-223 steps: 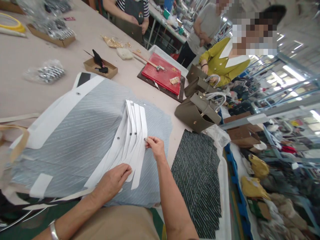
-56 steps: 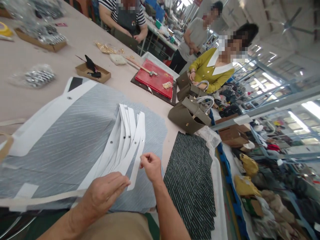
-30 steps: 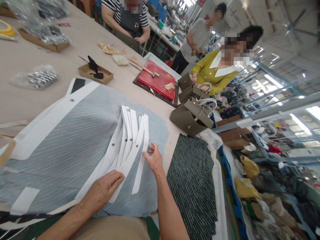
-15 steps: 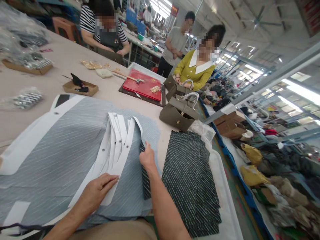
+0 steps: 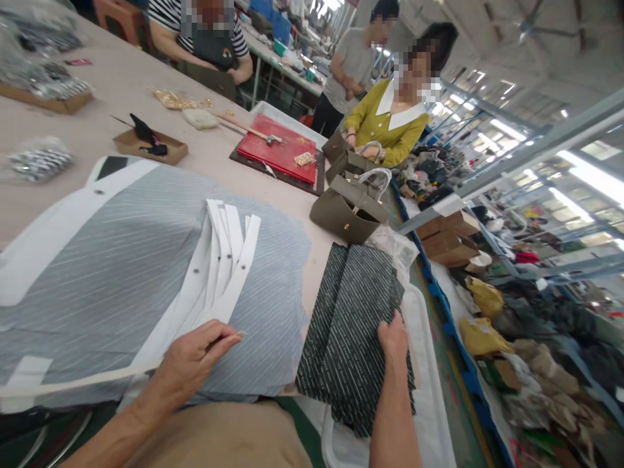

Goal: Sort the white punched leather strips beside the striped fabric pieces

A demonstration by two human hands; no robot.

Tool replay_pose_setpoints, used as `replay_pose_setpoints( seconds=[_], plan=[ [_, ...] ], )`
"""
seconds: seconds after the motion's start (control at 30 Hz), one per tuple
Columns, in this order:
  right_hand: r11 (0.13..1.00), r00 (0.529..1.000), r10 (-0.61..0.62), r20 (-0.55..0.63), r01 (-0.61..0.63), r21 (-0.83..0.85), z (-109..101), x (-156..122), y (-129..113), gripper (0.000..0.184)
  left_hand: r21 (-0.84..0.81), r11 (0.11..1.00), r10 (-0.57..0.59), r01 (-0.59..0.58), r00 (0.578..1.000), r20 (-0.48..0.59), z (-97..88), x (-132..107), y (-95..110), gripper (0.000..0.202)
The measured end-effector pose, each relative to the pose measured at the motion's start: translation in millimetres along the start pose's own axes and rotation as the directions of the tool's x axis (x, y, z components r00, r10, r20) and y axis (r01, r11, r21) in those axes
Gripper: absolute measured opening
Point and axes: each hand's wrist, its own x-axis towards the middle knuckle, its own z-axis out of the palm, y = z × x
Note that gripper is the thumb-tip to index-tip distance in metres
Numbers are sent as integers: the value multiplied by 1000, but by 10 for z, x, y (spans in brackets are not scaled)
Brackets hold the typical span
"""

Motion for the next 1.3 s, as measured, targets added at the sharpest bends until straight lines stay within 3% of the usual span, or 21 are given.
replay_pose_setpoints(
  seconds=[0.07, 0.13, 0.17, 0.23, 0.3, 0.37, 0.43, 0.5, 0.67, 0.73, 0.77, 0.83, 0.9, 0.93, 1.0, 1.07, 1.17, 1.3],
  plan=[
    [995, 998, -34, 49, 30, 95, -22, -213, -221, 53, 68, 993, 92, -91, 996, -5, -8, 24, 37, 40],
    [932, 961, -163, 221, 76, 355, 2, -547, -642, 39, 144, 969, 202, -199, 979, -7, -16, 55, 44, 41],
    [867, 899, -310, 309, 134, 479, 24, -739, -891, 32, 178, 953, 251, -246, 968, -4, -20, 69, 43, 42],
    [705, 693, -623, 364, 295, 645, 73, -1116, -1372, 21, 235, 920, 321, -313, 947, 7, -28, 91, 38, 42],
    [538, 500, -816, 292, 467, 702, 122, -1412, -1739, 20, 264, 898, 358, -351, 933, 23, -38, 95, 31, 42],
    [404, 347, -909, 229, 608, 684, 172, -1584, -1948, 18, 275, 889, 371, -366, 928, 35, -49, 82, 17, 40],
    [329, 258, -944, 205, 694, 641, 233, -1650, -2030, 15, 274, 889, 371, -367, 928, 38, -61, 61, -10, 38],
    [301, 225, -954, 199, 738, 604, 303, -1663, -2054, 14, 263, 895, 368, -360, 930, 20, -74, 46, -50, 34],
    [307, 233, -951, 203, 774, 554, 484, -1742, -2156, 15, 210, 921, 345, -327, 937, -52, -145, 76, -151, 21],
    [335, 262, -942, 209, 738, 586, 581, -1781, -2231, 16, 173, 933, 328, -315, 943, -52, -194, 102, -171, 23],
    [370, 303, -928, 215, 701, 610, 645, -1784, -2270, 17, 154, 940, 317, -305, 947, -57, -220, 112, -175, 23],
    [507, 471, -844, 257, 544, 669, 811, -1740, -2349, 16, 112, 952, 293, -284, 953, -76, -263, 123, -176, 21],
    [652, 670, -642, 373, 221, 725, 1018, -1629, -2427, 15, 64, 970, 239, -235, 969, -64, -284, 123, -181, 19],
    [676, 725, -520, 452, 26, 736, 1129, -1559, -2466, 17, 46, 981, 192, -189, 980, -47, -284, 121, -191, 20],
    [627, 725, -355, 591, -284, 725, 1338, -1423, -2545, 24, 34, 997, 73, -73, 997, -8, -264, 113, -234, 22],
    [573, 681, -320, 659, -415, 707, 1506, -1328, -2623, 30, 39, 999, -20, 19, 999, 25, -232, 102, -306, 24],
    [590, 661, -316, 681, -425, 686, 1649, -1291, -2732, 32, 31, 998, -65, 63, 996, 53, -192, 80, -431, 25],
    [708, 672, -319, 668, -300, 639, 1668, -1291, -2833, 26, 15, 996, -83, 82, 994, 70, -190, 64, -529, 26]
  ],
)
